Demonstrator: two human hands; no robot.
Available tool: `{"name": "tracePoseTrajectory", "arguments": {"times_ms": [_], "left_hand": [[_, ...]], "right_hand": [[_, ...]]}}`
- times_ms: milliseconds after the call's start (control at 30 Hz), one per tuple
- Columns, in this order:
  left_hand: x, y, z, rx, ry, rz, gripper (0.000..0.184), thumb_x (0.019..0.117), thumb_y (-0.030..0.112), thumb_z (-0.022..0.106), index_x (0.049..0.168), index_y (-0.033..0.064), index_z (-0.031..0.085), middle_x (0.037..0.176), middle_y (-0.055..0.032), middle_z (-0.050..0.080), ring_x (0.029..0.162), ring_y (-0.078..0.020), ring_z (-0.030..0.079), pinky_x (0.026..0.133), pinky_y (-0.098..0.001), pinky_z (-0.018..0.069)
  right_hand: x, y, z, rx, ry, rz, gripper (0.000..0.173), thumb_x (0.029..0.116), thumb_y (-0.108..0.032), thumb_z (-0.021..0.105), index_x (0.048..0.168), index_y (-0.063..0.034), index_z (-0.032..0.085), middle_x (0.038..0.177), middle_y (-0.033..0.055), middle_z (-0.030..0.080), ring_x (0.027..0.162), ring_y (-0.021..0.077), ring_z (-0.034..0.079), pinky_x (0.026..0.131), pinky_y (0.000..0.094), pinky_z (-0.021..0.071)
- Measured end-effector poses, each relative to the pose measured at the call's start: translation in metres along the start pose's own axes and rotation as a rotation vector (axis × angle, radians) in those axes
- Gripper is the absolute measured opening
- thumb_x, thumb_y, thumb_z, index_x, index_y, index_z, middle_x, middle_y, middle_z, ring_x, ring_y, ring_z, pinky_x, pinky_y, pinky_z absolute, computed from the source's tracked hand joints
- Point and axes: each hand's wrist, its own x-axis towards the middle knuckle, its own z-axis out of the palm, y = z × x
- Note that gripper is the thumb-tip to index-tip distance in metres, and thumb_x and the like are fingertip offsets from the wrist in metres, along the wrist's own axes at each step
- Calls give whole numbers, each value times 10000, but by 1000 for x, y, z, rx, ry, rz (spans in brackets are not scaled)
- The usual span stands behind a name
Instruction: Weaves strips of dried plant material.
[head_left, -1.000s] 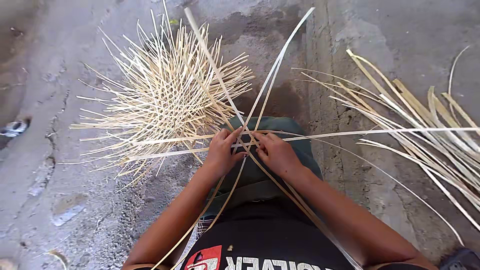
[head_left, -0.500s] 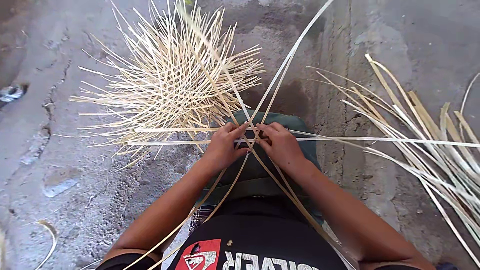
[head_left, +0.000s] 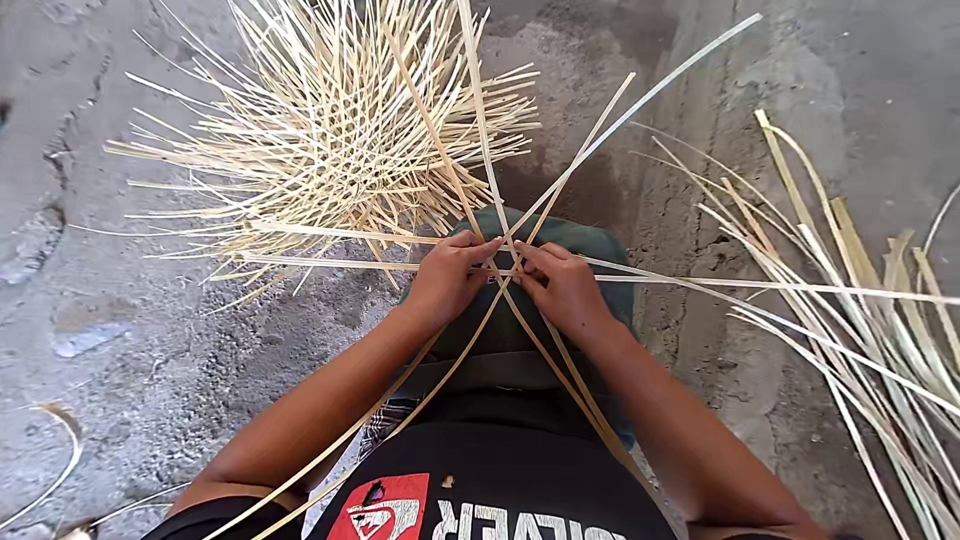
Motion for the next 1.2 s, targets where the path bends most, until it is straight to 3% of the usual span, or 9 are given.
{"name": "tracePoseTrajectory", "arguments": {"times_ms": [433,800,933,1033,1133,1200], "left_hand": [[3,-7,4,9,-3,43,438,902,96,757,1334,125,692,1146,-101,695,1050,-262,669,933,-470,550],[3,-8,10,88,39,90,421,919,107,732,1337,107,686,1150,-124,687,1043,-272,664,926,-460,550],[7,-2,6,145,-49,65,433,932,135,724,1360,99,667,1148,-131,677,1041,-284,660,920,-491,548],[16,8,-21,256,-154,40,451,905,250,782,1343,186,693,1178,-116,689,1101,-323,638,935,-566,515],[35,1,-61,237,-307,-17,419,859,227,831,1259,229,705,1269,-124,649,1219,-381,580,980,-672,458],[47,-20,-80,105,-494,-14,305,846,145,834,1130,169,725,1204,-74,686,1186,-300,610,1002,-593,485]], "right_hand": [[1,8,3,69,6,-16,430,911,-96,756,1331,-47,679,967,103,692,767,178,660,707,323,586],[-2,7,13,57,77,-6,411,925,-89,733,1325,-13,674,1016,138,692,832,238,679,789,393,594],[0,4,9,56,44,19,409,926,-81,728,1323,-3,673,1018,149,684,844,242,681,802,394,594],[2,-10,-3,18,-54,115,435,936,-106,726,1362,-48,656,1151,179,658,907,274,702,825,434,607],[10,-20,-15,-57,-175,216,454,957,-125,692,1406,-117,626,1137,184,681,949,332,707,830,528,586],[17,-20,-22,-95,-231,250,426,961,-84,659,1382,-111,602,1115,190,693,975,367,707,844,571,573]]}}
